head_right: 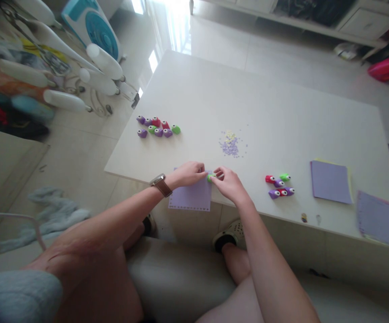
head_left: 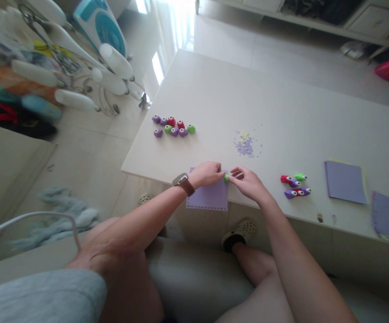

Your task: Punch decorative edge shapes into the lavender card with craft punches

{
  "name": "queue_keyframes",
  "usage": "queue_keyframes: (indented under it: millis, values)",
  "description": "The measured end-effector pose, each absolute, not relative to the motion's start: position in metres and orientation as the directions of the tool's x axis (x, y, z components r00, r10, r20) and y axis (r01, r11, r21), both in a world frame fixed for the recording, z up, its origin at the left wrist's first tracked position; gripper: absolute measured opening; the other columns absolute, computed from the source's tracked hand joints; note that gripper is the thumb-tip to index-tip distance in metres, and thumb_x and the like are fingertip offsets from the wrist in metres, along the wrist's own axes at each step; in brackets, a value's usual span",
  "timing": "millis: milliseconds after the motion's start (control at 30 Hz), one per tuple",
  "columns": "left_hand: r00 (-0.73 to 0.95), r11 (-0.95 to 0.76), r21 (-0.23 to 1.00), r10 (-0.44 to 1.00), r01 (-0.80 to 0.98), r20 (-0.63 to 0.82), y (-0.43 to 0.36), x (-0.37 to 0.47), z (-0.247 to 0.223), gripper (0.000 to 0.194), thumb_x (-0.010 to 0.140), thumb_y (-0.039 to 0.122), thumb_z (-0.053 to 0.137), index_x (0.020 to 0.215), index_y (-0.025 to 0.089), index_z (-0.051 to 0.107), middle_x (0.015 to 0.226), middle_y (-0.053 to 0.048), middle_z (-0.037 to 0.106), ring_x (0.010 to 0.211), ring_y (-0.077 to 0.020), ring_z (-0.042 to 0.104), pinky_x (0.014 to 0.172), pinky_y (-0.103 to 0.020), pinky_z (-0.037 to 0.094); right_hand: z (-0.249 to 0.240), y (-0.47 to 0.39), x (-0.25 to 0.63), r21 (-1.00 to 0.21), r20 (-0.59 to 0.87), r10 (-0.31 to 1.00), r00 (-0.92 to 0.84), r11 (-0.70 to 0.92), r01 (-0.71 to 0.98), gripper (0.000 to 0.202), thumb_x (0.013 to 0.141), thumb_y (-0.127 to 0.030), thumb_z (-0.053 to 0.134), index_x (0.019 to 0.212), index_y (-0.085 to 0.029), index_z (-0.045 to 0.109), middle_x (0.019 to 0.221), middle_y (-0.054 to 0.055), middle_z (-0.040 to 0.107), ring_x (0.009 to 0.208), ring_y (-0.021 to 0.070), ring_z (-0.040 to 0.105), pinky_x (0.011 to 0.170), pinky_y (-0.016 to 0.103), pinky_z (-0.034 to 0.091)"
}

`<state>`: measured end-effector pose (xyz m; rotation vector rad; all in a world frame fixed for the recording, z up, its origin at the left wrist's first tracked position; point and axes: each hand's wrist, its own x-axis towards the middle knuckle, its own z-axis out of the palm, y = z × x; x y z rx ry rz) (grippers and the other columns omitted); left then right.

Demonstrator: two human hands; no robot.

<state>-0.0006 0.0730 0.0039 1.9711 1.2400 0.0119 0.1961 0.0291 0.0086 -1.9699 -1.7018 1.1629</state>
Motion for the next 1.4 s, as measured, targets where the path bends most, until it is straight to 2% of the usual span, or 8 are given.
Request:
queue_keyframes:
  millis: [200,333,433,767,967,1133,1267,1400]
  values:
    - [0.519,-0.224,0.586,0.755,0.779,-0.402,0.072,0.002,0.004,0.053,0.099,0.065,0.054,0.099,0.016,0.075,0.101,-0.012,0.078,0.092,-0.0244,0.07,0.078,-0.031,0.048,0.009,0.032,0.192,-0.579,-0.394,0.917,0.06,-0.298,0.759,0.014,0.083,-0.029,0.077,0.082,-0.02,0.066,0.082,0.005,0.075,0.075,0.0187,0.068,0.07,0.029,0.05]
    - [0.493,-0.243,0.533,0.774,0.811,-0.398,0.071,0.005,0.0,0.05,0.1,0.063,0.056,0.099,0.016,0.075,0.102,-0.012,0.078,0.093,-0.0251,0.071,0.077,-0.031,0.048,0.015,0.033,0.186,-0.5,-0.397,0.914,0.086,-0.294,0.815,0.022,0.082,-0.029,0.078,0.067,-0.021,0.064,0.071,0.003,0.072,0.071,0.0189,0.065,0.068,0.029,0.044]
    - [0.48,-0.245,0.512,0.781,0.824,-0.399,0.069,0.006,0.001,0.049,0.101,0.062,0.056,0.101,0.017,0.075,0.102,-0.012,0.079,0.095,-0.0251,0.072,0.08,-0.031,0.049,0.017,0.034,0.182,-0.478,-0.403,0.907,0.119,-0.32,0.818,0.024,0.082,-0.029,0.079,0.064,-0.021,0.065,0.068,0.003,0.072,0.069,0.0187,0.065,0.068,0.03,0.043]
    - [0.459,-0.303,0.39,0.785,0.87,-0.415,0.062,0.015,0.012,0.049,0.106,0.055,0.05,0.115,0.013,0.073,0.115,-0.019,0.077,0.106,-0.0303,0.074,0.085,-0.035,0.053,0.008,0.035,0.179,-0.455,-0.405,0.9,0.159,-0.35,0.819,0.028,0.081,-0.035,0.083,0.064,-0.021,0.066,0.069,0.004,0.074,0.07,0.0179,0.066,0.066,0.028,0.041]
    - [0.508,-0.353,0.397,0.755,0.847,-0.415,0.067,0.011,0.006,0.049,0.107,0.055,0.048,0.113,0.012,0.072,0.115,-0.018,0.076,0.108,-0.0301,0.073,0.088,-0.035,0.053,0.015,0.035,0.178,-0.406,-0.445,0.884,0.139,-0.338,0.849,0.025,0.085,-0.038,0.081,0.07,-0.02,0.07,0.074,0.005,0.075,0.073,0.0186,0.067,0.067,0.028,0.042]
    - [0.598,-0.454,0.408,0.711,0.792,-0.37,0.07,0.004,-0.005,0.039,0.111,0.033,0.037,0.116,0.01,0.068,0.115,-0.018,0.075,0.104,-0.0261,0.073,0.089,-0.034,0.053,0.033,0.032,0.186,-0.303,-0.439,0.893,0.105,-0.257,0.918,0.02,0.088,-0.035,0.078,0.075,-0.021,0.072,0.078,0.006,0.075,0.078,0.0209,0.067,0.07,0.029,0.043]
    - [0.612,-0.467,0.409,0.693,0.784,-0.381,0.069,0.002,-0.01,0.03,0.105,0.016,0.039,0.115,0.01,0.067,0.115,-0.016,0.074,0.101,-0.0244,0.072,0.087,-0.033,0.053,0.039,0.03,0.193,-0.31,-0.381,0.919,0.106,-0.235,0.921,0.011,0.086,-0.031,0.078,0.087,-0.021,0.074,0.089,0.006,0.075,0.084,0.0216,0.067,0.075,0.03,0.046]
    - [0.605,-0.463,0.402,0.693,0.79,-0.392,0.067,0.002,-0.007,0.029,0.1,0.01,0.041,0.117,0.011,0.065,0.118,-0.015,0.072,0.103,-0.0241,0.072,0.09,-0.033,0.054,0.032,0.026,0.193,-0.376,-0.328,0.944,-0.022,-0.11,0.92,0.028,0.082,-0.022,0.08,0.11,-0.023,0.076,0.116,0.007,0.071,0.089,0.019,0.066,0.084,0.029,0.049]
